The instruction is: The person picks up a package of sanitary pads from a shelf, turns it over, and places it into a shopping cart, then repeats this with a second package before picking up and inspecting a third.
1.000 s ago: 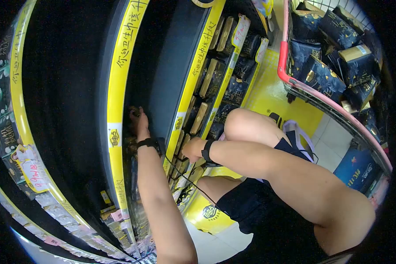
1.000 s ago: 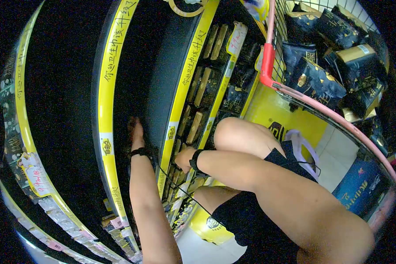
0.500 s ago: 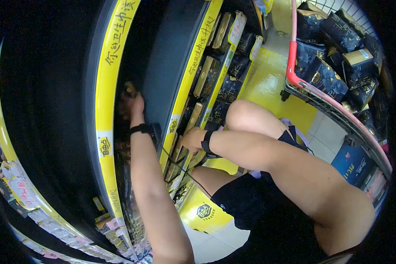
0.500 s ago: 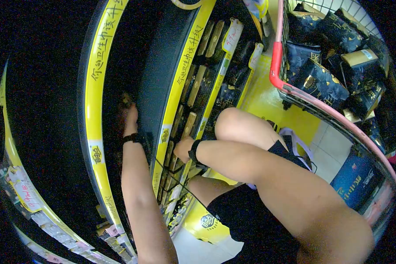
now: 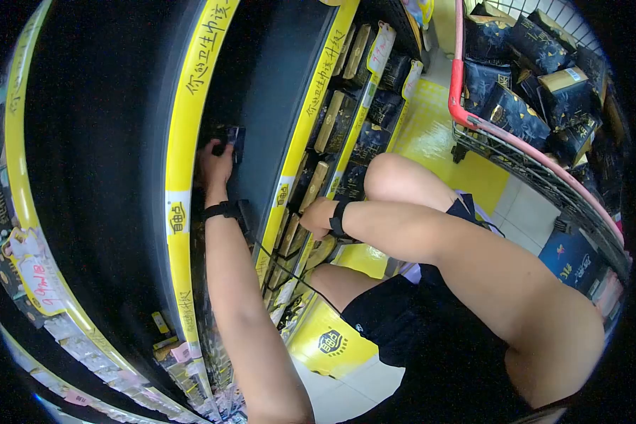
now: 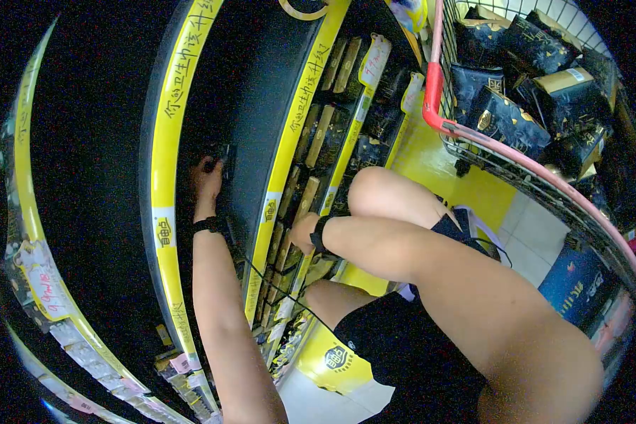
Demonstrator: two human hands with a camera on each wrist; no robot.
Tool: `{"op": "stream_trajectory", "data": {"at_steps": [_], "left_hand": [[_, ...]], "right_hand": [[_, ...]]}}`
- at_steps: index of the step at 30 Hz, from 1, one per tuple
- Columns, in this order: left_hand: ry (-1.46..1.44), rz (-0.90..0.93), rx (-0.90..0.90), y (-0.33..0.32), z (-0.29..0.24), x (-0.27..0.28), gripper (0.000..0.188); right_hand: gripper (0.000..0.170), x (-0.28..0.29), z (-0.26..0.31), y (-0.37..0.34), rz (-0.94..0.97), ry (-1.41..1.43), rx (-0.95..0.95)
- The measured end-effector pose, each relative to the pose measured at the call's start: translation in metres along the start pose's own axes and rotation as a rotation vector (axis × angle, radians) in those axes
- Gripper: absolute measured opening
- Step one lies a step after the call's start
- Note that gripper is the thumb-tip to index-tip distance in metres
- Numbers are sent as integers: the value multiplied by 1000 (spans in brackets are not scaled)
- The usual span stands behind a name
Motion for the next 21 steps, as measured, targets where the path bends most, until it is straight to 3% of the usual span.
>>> {"op": "stream_trajectory", "data": {"at_steps": [2,5,8,11,12,15,16,17,18,21], "left_hand": [[-41,25,37,-12,-5,9,48],[-117,60,-76,3,6,-4,52],[-60,421,7,-14,-24,-6,62],[-140,254,-78,-40,-59,15,71],[-248,264,-9,-43,-51,4,90],[-131,204,-119,-68,-71,18,119],[-6,279,-68,-78,-68,10,140],[121,329,-93,-84,-65,2,142],[117,337,-92,-91,-71,4,139],[69,299,-79,-104,-82,15,128]], "right_hand": [[35,-10,-3,4,22,-31,-17],[35,-16,4,-4,46,-43,3],[42,-7,11,-26,8,5,6],[44,-17,9,-23,-12,10,34],[42,-19,7,-20,-10,-1,39],[42,-8,6,-42,-27,-7,22],[44,-3,7,-53,-28,2,13],[45,2,8,-64,-26,12,3],[47,-3,6,-63,39,5,-20],[48,-17,1,-53,-22,-5,-8]]}}
Point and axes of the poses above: each hand's wrist, its own y-axis towards the middle knuckle, its own x-axis out of the back of the hand, z = x × y, the point moved 10 cm from there along y, towards the middle knuckle, and after that the axes turned 4 degrees about -x, right-handed, at the moved point
